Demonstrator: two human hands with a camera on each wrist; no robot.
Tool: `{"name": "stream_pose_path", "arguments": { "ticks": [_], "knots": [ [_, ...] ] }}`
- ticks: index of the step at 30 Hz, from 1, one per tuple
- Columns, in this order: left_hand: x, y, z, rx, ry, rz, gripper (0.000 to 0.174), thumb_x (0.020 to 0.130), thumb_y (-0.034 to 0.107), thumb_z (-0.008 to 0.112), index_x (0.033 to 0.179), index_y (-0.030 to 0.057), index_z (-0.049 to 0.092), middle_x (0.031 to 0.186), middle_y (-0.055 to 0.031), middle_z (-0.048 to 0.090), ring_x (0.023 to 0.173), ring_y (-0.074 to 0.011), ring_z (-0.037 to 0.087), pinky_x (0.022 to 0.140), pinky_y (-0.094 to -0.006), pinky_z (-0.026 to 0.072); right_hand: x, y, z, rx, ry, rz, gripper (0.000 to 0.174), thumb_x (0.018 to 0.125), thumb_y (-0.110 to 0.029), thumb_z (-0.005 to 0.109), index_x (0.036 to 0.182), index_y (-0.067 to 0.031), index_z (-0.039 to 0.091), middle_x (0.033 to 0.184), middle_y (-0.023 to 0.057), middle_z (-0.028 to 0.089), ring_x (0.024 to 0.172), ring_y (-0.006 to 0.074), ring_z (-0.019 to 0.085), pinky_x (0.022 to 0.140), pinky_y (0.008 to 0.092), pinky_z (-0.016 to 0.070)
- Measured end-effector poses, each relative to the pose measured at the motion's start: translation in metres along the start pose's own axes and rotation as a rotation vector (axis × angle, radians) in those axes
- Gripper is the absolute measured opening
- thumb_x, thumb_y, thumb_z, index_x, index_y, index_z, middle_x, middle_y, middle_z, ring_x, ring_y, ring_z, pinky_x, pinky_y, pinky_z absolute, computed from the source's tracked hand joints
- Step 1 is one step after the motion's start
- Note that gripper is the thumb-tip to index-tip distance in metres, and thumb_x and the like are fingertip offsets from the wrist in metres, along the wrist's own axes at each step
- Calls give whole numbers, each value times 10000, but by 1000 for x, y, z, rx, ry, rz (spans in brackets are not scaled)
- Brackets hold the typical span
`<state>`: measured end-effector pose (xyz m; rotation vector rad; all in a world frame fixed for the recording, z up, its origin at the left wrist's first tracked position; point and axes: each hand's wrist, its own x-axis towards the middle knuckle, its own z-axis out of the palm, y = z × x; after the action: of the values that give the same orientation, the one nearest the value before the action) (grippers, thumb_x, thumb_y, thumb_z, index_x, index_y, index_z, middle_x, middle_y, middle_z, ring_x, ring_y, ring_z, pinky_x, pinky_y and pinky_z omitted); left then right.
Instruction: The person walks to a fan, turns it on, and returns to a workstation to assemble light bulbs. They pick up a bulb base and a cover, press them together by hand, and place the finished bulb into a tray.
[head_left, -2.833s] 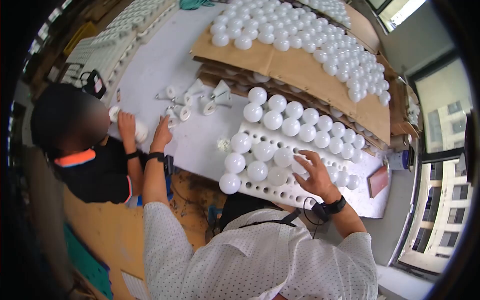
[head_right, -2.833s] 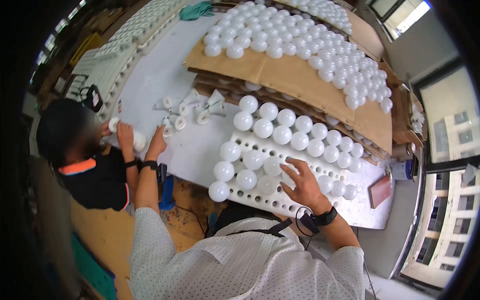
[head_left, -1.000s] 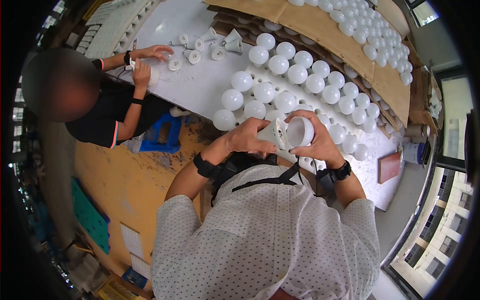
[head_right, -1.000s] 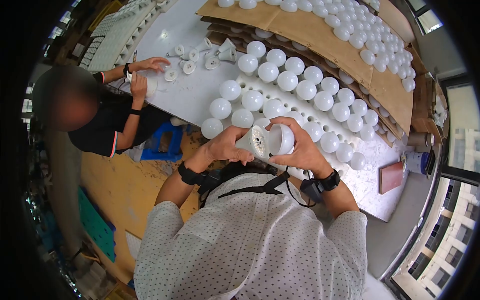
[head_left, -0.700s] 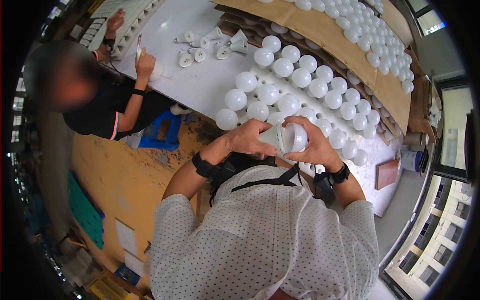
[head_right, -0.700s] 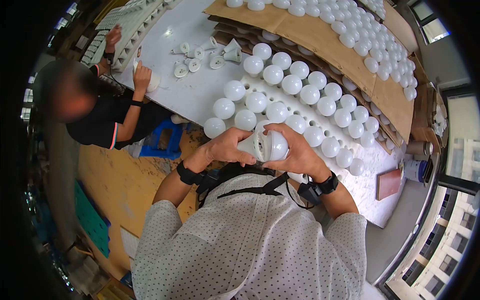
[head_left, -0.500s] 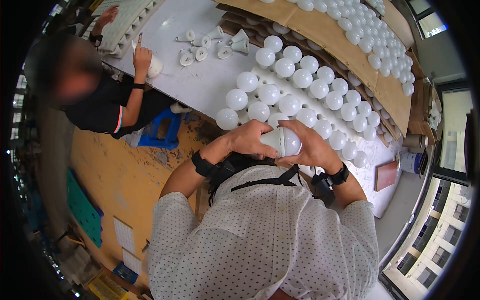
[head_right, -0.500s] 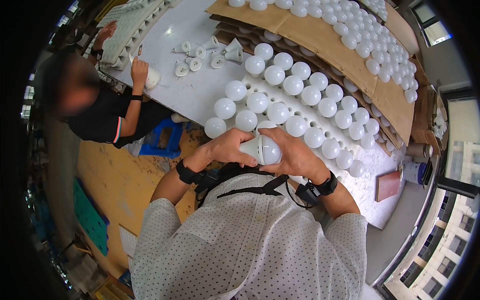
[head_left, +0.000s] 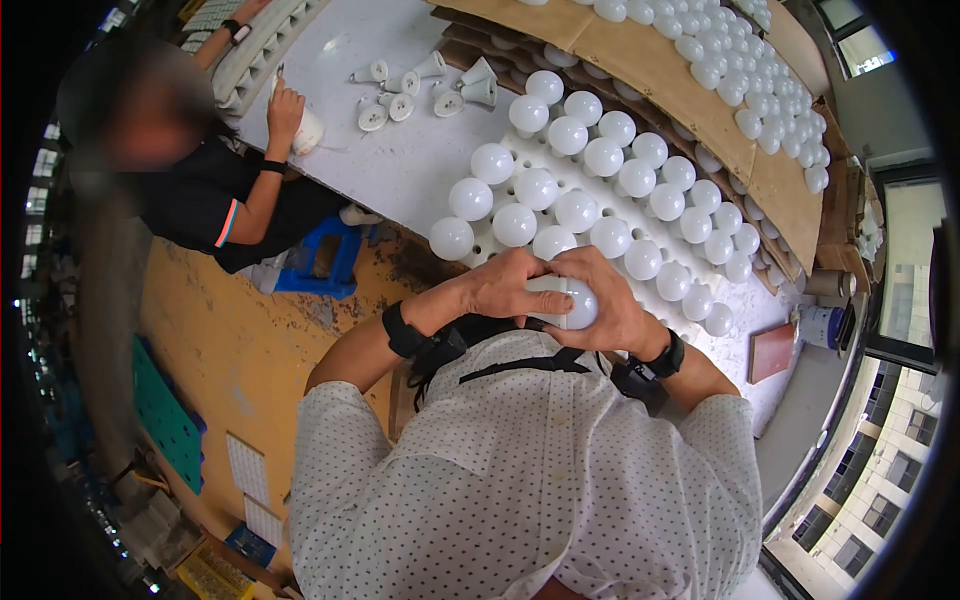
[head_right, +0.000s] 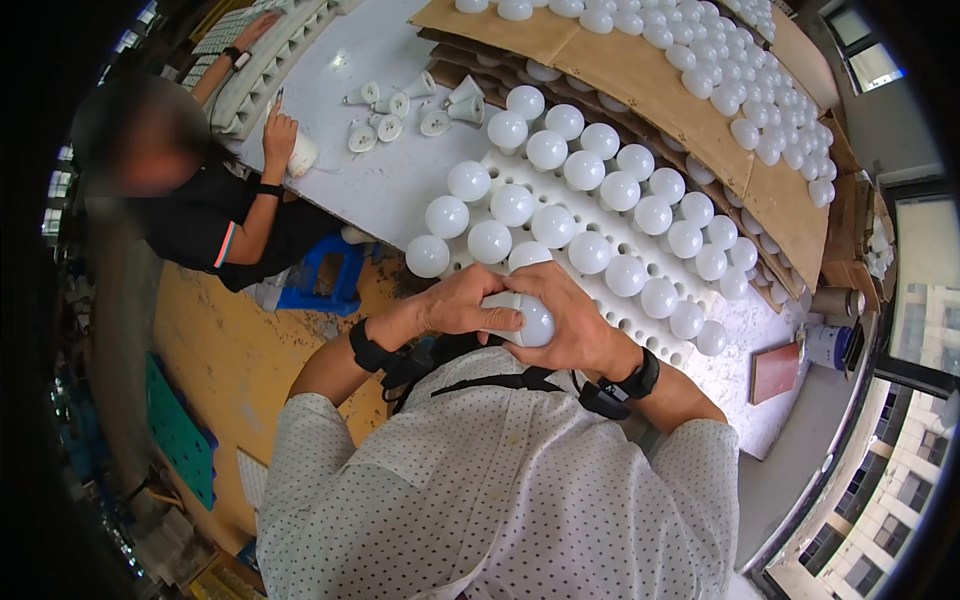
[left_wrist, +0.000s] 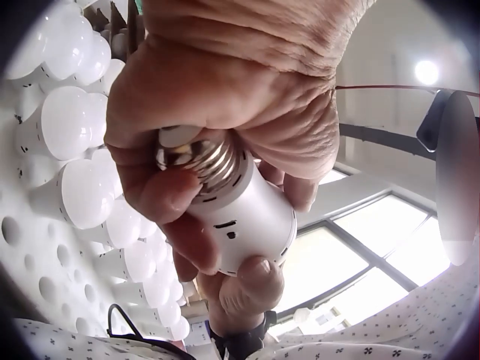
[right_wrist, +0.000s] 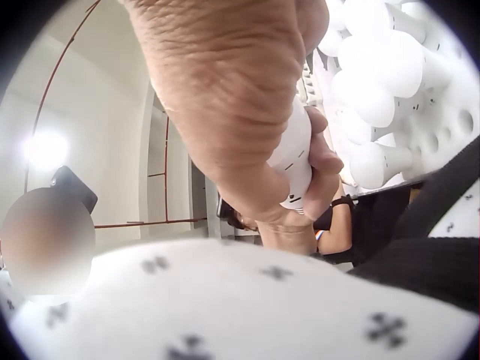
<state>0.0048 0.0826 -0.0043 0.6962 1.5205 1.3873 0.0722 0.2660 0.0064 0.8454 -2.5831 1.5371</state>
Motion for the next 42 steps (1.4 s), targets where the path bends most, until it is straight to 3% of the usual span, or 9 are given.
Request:
{"name": "stream_pose_path", "arguments": {
  "ticks": [3, 5, 15, 21, 24, 30, 37, 39, 42],
  "knots": [
    [2, 2, 4, -14, -14, 112, 513, 795, 417, 599, 1028, -37, 551, 790, -100, 613, 552, -126, 589, 405, -221, 479, -2, 5, 2, 20, 13, -168, 722, 552, -67, 748, 1199, -56, 427, 1074, 128, 520, 960, 294, 510, 829, 375, 419],
    [3, 7, 1, -128, -151, -56, 451, 853, 404, 538, 1009, -17, 575, 827, -66, 591, 648, -98, 572, 452, -210, 473, -1, 9, 1, 26, 37, -211, 755, 556, -59, 741, 1231, -51, 404, 1054, 131, 529, 939, 292, 516, 817, 373, 422],
    [9, 7, 13, -339, -179, -149, 359, 863, 315, 535, 1036, 3, 565, 889, -80, 589, 744, -104, 571, 500, -210, 505, -13, 13, 8, 43, 147, -358, 827, 590, -25, 701, 1315, -6, 303, 1001, 144, 537, 864, 297, 526, 754, 368, 431],
    [17, -5, 14, -232, -132, 0, 324, 824, 251, 563, 1023, -6, 563, 882, -75, 589, 751, -114, 576, 498, -218, 503, -7, -4, -4, -30, -35, -18, 708, 569, -50, 709, 1213, -20, 419, 958, 136, 535, 836, 285, 526, 733, 356, 430],
    [16, 4, 18, -319, -44, -105, 362, 759, 246, 600, 996, -26, 573, 822, -103, 602, 642, -144, 594, 406, -238, 482, -16, 6, 11, 127, 196, -138, 587, 565, -57, 713, 1107, -23, 491, 953, 121, 528, 838, 272, 516, 733, 347, 421],
    [11, 0, 27, -352, -63, -122, 399, 739, 296, 587, 942, -48, 589, 778, -110, 608, 584, -151, 592, 385, -235, 475, -19, 1, 5, 32, 72, -171, 586, 558, -45, 708, 1107, -43, 502, 955, 107, 523, 820, 244, 509, 717, 321, 420],
    [-3, -18, 16, -80, -80, -165, 375, 783, 271, 607, 945, -67, 579, 790, -82, 583, 694, -89, 532, 598, -208, 441, -16, 12, 8, 196, 74, -45, 537, 562, -42, 713, 1054, -50, 499, 1018, 121, 500, 882, 272, 509, 754, 349, 429],
    [-24, -24, 1, 89, 203, 45, 503, 740, 379, 652, 996, -47, 580, 842, -118, 631, 722, -145, 601, 688, -259, 494, -11, 15, 3, 107, 93, 63, 505, 587, -64, 719, 1039, -60, 492, 1094, 139, 463, 934, 311, 498, 766, 373, 438],
    [-54, -22, -41, -125, 629, -11, 320, 806, 112, 610, 1065, -63, 540, 983, -146, 635, 810, -128, 627, 576, -190, 463, 15, 24, 15, -178, -158, -44, 535, 581, -73, 721, 1060, -72, 483, 1102, 147, 452, 958, 329, 485, 781, 389, 433]
  ]
}}
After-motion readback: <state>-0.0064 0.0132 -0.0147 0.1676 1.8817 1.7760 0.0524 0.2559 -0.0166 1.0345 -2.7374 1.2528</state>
